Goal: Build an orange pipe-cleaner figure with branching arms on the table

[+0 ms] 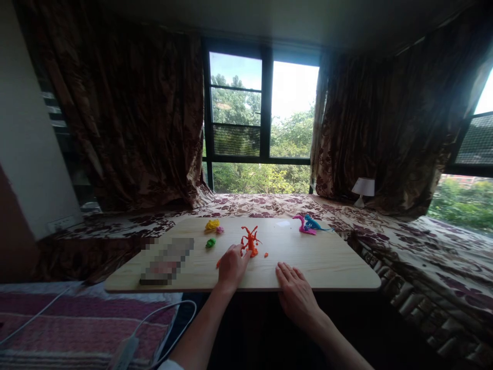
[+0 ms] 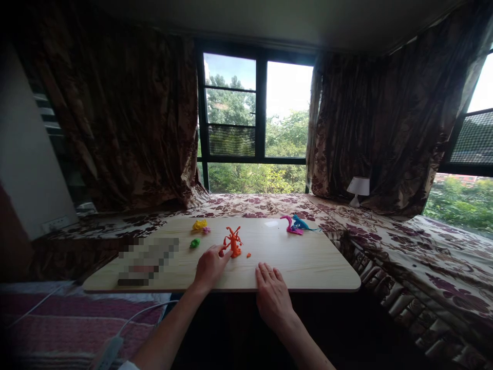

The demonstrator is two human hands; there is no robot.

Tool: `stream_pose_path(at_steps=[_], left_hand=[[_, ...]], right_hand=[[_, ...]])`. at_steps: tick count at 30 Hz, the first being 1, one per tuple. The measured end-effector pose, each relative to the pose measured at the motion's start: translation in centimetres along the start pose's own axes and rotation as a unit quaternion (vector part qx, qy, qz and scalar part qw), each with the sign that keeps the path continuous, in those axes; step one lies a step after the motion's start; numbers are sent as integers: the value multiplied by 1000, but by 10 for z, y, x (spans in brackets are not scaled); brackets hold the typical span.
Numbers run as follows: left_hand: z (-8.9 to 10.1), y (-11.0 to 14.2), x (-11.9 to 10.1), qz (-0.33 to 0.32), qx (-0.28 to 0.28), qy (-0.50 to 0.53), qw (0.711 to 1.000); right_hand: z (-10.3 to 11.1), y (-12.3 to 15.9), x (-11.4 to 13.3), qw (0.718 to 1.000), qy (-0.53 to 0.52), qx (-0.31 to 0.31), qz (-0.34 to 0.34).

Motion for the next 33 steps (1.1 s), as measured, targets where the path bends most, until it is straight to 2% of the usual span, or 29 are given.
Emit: stream_pose_path(at_steps=[6,9,14,17,19,23,27,30,33], left_hand=[[0,15,21,36,-28,42,998],[0,21,21,33,-51,73,995],[4,27,19,18,-103,108,989],[5,27,23,25,-104,130,986],[5,27,24,26,-103,138,985],[5,28,21,15,-106,130,986],[5,28,21,12,-109,127,986],[4,28,24,15,-102,139,985],[4,28,25,15,-106,142,984]], right_hand=[[-1,16,-2,999,18,-8,-26],[0,24,4,1000,18,-9,-6],[1,11,0,1000,7,15,20],[2,8,-16,999,27,9,-25],[2,16,-22,998,41,-2,-45],[3,35,-8,999,40,-11,-13],[2,21,5,1000,20,12,12],[2,6,-5,1000,18,19,-13],[2,12,-18,998,33,6,-46]])
Point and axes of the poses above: each hand's wrist, its own y-axis away from the middle knuckle, its own z-axis out of the back of the hand, x = y × z, the point moved 5 cm from there along -y, towards the middle knuckle, and after that the axes turned 2 degrees about -z, right-handed, at the moved point
